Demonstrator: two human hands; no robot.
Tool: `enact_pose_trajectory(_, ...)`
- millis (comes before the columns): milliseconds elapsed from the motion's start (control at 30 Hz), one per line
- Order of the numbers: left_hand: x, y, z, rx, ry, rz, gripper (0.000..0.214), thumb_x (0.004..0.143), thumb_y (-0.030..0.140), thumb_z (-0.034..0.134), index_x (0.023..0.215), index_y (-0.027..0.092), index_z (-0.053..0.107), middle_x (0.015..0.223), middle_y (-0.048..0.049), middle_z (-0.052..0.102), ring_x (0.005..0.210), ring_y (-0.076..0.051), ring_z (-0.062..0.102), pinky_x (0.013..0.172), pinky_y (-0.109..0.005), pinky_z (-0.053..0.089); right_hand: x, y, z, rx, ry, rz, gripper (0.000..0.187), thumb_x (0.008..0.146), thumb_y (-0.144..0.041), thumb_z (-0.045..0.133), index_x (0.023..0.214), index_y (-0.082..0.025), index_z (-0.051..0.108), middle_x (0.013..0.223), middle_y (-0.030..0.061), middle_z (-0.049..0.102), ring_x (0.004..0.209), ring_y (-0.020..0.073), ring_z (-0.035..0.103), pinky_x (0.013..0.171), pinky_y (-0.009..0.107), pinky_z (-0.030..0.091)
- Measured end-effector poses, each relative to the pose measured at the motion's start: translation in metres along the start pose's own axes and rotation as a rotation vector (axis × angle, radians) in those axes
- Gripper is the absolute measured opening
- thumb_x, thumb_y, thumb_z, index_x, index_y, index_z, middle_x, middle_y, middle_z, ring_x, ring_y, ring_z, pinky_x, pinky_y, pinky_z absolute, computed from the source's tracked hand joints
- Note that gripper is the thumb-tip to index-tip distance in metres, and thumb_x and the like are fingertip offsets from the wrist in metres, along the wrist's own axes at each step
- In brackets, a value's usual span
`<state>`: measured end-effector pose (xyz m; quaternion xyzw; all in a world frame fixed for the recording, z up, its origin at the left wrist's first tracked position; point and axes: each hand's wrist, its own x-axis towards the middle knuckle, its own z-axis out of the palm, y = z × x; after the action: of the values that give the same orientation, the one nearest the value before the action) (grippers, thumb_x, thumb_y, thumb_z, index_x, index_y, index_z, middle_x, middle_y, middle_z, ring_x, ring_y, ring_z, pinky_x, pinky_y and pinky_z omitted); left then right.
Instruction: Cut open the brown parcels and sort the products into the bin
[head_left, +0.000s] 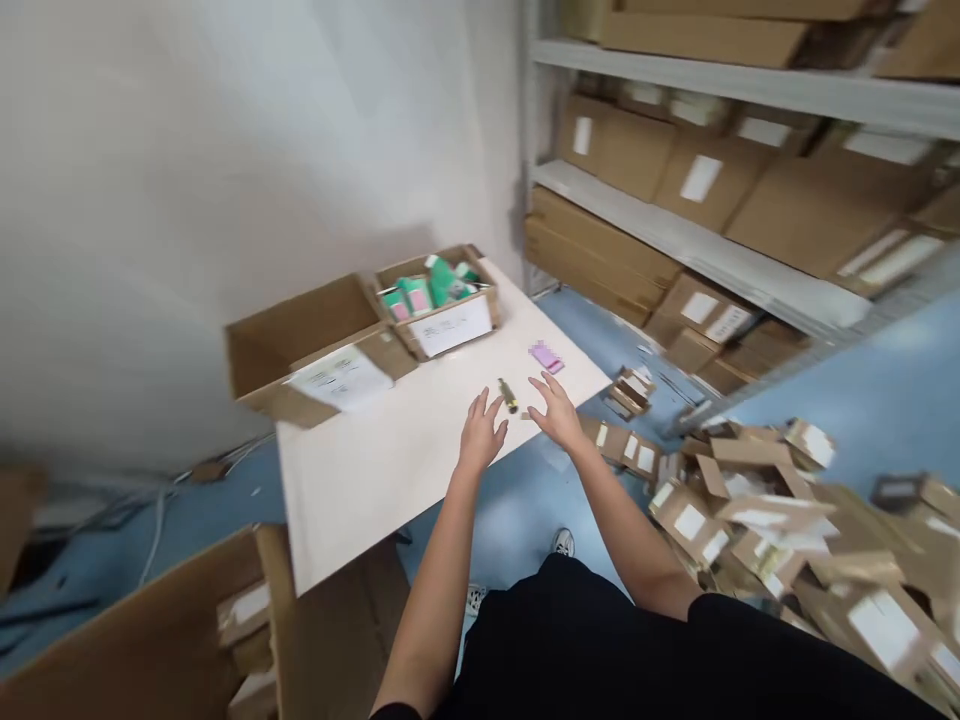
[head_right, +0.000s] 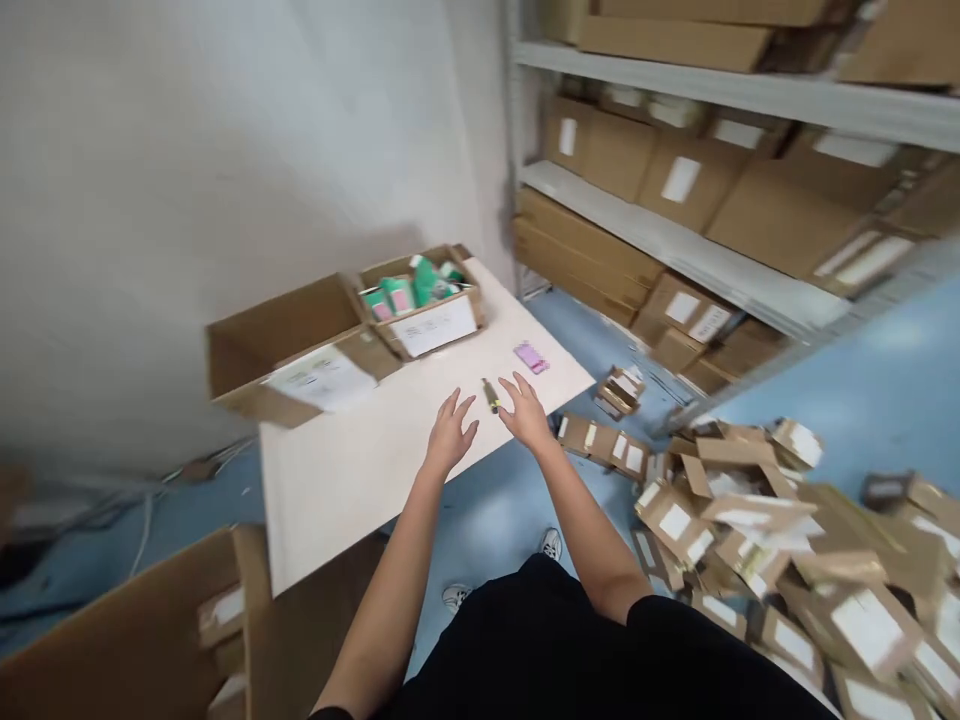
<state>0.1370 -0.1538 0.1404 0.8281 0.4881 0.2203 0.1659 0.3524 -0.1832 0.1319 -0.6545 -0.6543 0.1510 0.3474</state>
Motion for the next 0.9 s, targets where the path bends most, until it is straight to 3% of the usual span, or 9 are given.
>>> enact_pose_trajectory(133, -0.089, -0.091, -0.076, 0.023, 0.191, -0.167, 0.050, 0.100, 0.026, 0.057, 0.149, 0.026, 0.056, 0.167, -0.0099, 0.042, 0.153, -0.030, 0.041, 0.123, -0.052, 0.043, -0.001, -0.106, 0.101, 0.046, -0.171, -0.190, 0.066, 0.092, -0.024, 0.064, 0.157, -0.027, 0.049, 0.166, 0.0117, 0.039, 0.151, 0.0308, 0.041, 0.122, 0.052, 0.042)
enact_pose_trajectory(300, -0.218, -0.193, -0.159, 0.062, 0.342, -0.428, 0.050, 0.099, 0.027, 0.058, 0.149, 0.025, 0.057, 0.167, -0.0106, 0.042, 0.153, -0.029, 0.041, 0.123, -0.051, 0.043, -0.031, -0.240, 0.227, 0.085, -0.439, -0.451, 0.072, 0.092, -0.026, 0.067, 0.160, -0.029, 0.044, 0.170, 0.0123, 0.032, 0.154, 0.0330, 0.038, 0.119, 0.054, 0.045)
enact_pose_trajectory(400, -0.305, -0.244, -0.202, 0.084, 0.422, -0.595, 0.052, 0.097, 0.026, 0.060, 0.149, 0.023, 0.057, 0.167, -0.0120, 0.043, 0.152, -0.030, 0.043, 0.125, -0.051, 0.041, -0.062, -0.317, 0.295, 0.123, -0.581, -0.609, 0.077, 0.091, -0.027, 0.069, 0.163, -0.030, 0.040, 0.174, 0.0118, 0.024, 0.156, 0.0344, 0.034, 0.120, 0.056, 0.042)
enact_pose_trajectory(500, -0.394, -0.279, -0.235, 0.109, 0.532, -0.791, 0.052, 0.097, 0.026, 0.060, 0.149, 0.022, 0.057, 0.166, -0.0130, 0.043, 0.152, -0.030, 0.043, 0.125, -0.050, 0.040, -0.097, -0.384, 0.351, 0.145, -0.723, -0.732, 0.077, 0.092, -0.028, 0.068, 0.163, -0.031, 0.039, 0.174, 0.0114, 0.024, 0.156, 0.0339, 0.034, 0.121, 0.056, 0.041)
enact_pose_trajectory(600, -0.474, -0.299, -0.252, 0.116, 0.645, -0.995, 0.051, 0.097, 0.026, 0.059, 0.148, 0.021, 0.059, 0.166, -0.0135, 0.043, 0.152, -0.031, 0.043, 0.125, -0.049, 0.040, -0.128, -0.436, 0.396, 0.153, -0.850, -0.845, 0.075, 0.092, -0.028, 0.067, 0.162, -0.029, 0.042, 0.174, 0.0123, 0.026, 0.157, 0.0328, 0.033, 0.122, 0.054, 0.041)
enact_pose_trajectory(700, -0.539, -0.309, -0.253, 0.097, 0.734, -1.168, 0.050, 0.097, 0.027, 0.060, 0.147, 0.022, 0.060, 0.167, -0.0126, 0.043, 0.152, -0.031, 0.044, 0.125, -0.049, 0.040, -0.154, -0.474, 0.435, 0.166, -0.946, -0.925, 0.074, 0.092, -0.027, 0.066, 0.162, -0.029, 0.042, 0.174, 0.0114, 0.025, 0.157, 0.0324, 0.033, 0.124, 0.054, 0.038)
enact_pose_trajectory(800, -0.585, -0.316, -0.245, 0.065, 0.789, -1.296, 0.050, 0.097, 0.029, 0.060, 0.147, 0.024, 0.060, 0.167, -0.0113, 0.043, 0.151, -0.030, 0.045, 0.125, -0.048, 0.041, -0.174, -0.502, 0.471, 0.162, -1.038, -0.963, 0.076, 0.091, -0.027, 0.066, 0.163, -0.029, 0.041, 0.174, 0.0109, 0.024, 0.157, 0.0330, 0.033, 0.125, 0.054, 0.037)
enact_pose_trajectory(900, -0.612, -0.328, -0.232, 0.031, 0.813, -1.394, 0.051, 0.097, 0.030, 0.060, 0.148, 0.024, 0.059, 0.168, -0.0119, 0.042, 0.150, -0.030, 0.047, 0.123, -0.048, 0.043, -0.188, -0.524, 0.505, 0.146, -1.130, -0.993, 0.075, 0.091, -0.027, 0.066, 0.162, -0.027, 0.042, 0.174, 0.0117, 0.024, 0.157, 0.0338, 0.033, 0.125, 0.055, 0.037)
